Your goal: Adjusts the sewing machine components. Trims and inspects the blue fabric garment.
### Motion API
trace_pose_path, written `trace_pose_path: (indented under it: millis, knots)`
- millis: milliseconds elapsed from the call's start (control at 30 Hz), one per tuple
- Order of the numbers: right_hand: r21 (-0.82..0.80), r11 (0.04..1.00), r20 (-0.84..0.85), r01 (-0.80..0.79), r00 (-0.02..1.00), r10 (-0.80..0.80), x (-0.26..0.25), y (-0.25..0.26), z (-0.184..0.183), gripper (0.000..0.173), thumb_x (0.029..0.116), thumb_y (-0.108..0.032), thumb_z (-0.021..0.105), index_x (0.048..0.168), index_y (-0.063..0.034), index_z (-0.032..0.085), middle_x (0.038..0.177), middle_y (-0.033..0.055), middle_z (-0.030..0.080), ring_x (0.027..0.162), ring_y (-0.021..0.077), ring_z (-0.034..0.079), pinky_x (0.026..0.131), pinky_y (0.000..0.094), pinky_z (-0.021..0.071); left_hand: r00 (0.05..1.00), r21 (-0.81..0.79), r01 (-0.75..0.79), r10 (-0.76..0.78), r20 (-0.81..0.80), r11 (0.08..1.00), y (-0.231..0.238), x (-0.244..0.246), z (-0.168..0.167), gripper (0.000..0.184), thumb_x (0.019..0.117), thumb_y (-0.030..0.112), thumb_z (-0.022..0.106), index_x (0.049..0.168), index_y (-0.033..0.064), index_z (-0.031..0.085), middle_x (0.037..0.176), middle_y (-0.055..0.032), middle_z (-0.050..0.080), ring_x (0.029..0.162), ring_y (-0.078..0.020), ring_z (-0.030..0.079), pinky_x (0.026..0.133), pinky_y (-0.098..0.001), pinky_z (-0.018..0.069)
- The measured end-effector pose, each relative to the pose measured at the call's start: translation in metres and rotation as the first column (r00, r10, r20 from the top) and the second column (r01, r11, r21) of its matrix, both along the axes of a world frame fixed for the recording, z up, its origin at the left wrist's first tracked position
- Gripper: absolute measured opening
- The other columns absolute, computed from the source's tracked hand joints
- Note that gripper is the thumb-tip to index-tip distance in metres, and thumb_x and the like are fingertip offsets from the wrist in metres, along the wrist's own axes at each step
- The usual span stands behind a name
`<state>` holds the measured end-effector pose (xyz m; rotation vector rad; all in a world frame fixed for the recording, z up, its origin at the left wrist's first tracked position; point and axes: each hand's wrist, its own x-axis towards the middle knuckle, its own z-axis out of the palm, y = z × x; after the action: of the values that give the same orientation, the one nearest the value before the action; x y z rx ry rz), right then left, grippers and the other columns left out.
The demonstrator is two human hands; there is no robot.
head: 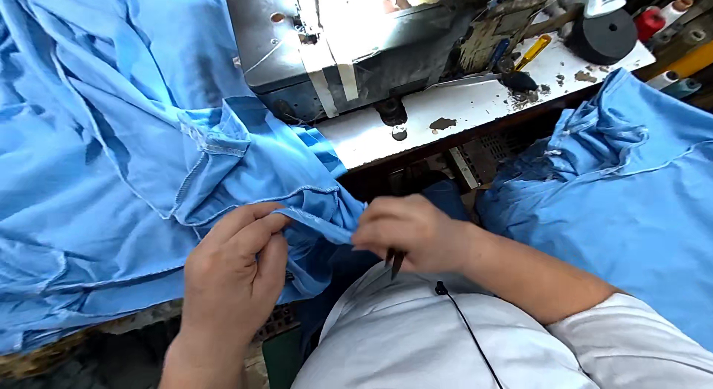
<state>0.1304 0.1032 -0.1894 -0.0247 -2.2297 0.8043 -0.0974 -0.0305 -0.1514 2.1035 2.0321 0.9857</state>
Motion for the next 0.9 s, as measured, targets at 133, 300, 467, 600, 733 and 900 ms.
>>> trace_pose_path:
  millis: [133, 300, 467, 600, 733, 900]
  knots:
    - [0.111, 0.994, 0.039, 0.005, 0.999, -0.009, -0.014, -0.011, -0.011, 0.016, 0.0964, -0.001, 0.063, 0.108, -0.0014, 0.074, 0.094, 0.0135, 0.071, 0.082, 0.0200, 0.070, 0.066, 0.0310, 0.0587, 0.822, 0.098, -0.017, -0.042, 0.569, 0.995, 0.010, 0.028, -0.002, 0.014, 0.0963, 0.027, 0.070, 0.102, 0.0155, 0.076, 0.112, 0.0055, 0.072, 0.102, -0.0068, 0.069, 0.085, -0.0250, 0.0599]
    - [-0.128, 0.989, -0.075, 0.075, 0.994, -0.085, -0.011, -0.002, 0.006, 0.014, 0.0944, -0.007, 0.070, 0.102, 0.0031, 0.075, 0.094, 0.0115, 0.068, 0.073, 0.0079, 0.063, 0.063, 0.0200, 0.0556, 0.739, 0.065, -0.024, -0.026, 0.674, 0.998, 0.016, 0.037, -0.003, 0.019, 0.0861, 0.009, 0.076, 0.105, 0.0108, 0.077, 0.113, 0.0006, 0.073, 0.100, -0.0121, 0.071, 0.085, -0.0283, 0.0622]
    - [-0.079, 0.970, -0.081, 0.232, 0.968, -0.238, -0.016, -0.001, 0.016, 0.014, 0.0875, -0.007, 0.075, 0.097, 0.0030, 0.073, 0.089, 0.0096, 0.065, 0.072, 0.0094, 0.063, 0.061, 0.0210, 0.0552, 0.781, 0.043, 0.032, -0.052, 0.623, 0.999, 0.020, 0.051, -0.001, 0.027, 0.0845, 0.009, 0.076, 0.112, 0.0098, 0.075, 0.123, -0.0003, 0.070, 0.108, -0.0130, 0.069, 0.088, -0.0288, 0.0618]
    - [-0.189, 0.956, -0.006, 0.223, 0.974, -0.228, -0.017, -0.002, 0.018, 0.006, 0.0865, -0.003, 0.073, 0.091, 0.0014, 0.073, 0.086, 0.0080, 0.067, 0.074, 0.0100, 0.064, 0.063, 0.0225, 0.0556, 0.848, 0.081, -0.007, -0.037, 0.529, 0.997, 0.022, 0.055, -0.006, 0.017, 0.0856, 0.009, 0.074, 0.103, 0.0090, 0.076, 0.118, 0.0002, 0.071, 0.105, -0.0085, 0.069, 0.086, -0.0245, 0.0609]
    - [-0.706, 0.706, -0.006, 0.064, 0.995, -0.096, 0.000, 0.015, 0.035, 0.009, 0.0982, -0.004, 0.063, 0.092, 0.0013, 0.066, 0.071, 0.0017, 0.060, 0.055, 0.0026, 0.053, 0.050, 0.0175, 0.0461, 0.819, 0.003, 0.041, -0.035, 0.573, 0.999, 0.021, 0.052, -0.007, 0.019, 0.0849, 0.009, 0.073, 0.103, 0.0109, 0.078, 0.114, 0.0004, 0.073, 0.100, -0.0096, 0.071, 0.082, -0.0249, 0.0620]
    - [-0.755, 0.656, -0.214, 0.007, 0.943, -0.256, 0.015, 0.036, 0.049, 0.015, 0.1053, -0.007, 0.053, 0.092, -0.0027, 0.058, 0.065, 0.0008, 0.055, 0.046, 0.0037, 0.049, 0.040, 0.0173, 0.0446, 0.705, -0.013, 0.080, -0.047, 0.708, 0.997, 0.024, 0.049, -0.010, 0.025, 0.0826, 0.005, 0.076, 0.106, 0.0119, 0.079, 0.115, 0.0002, 0.073, 0.103, -0.0125, 0.071, 0.087, -0.0274, 0.0615]
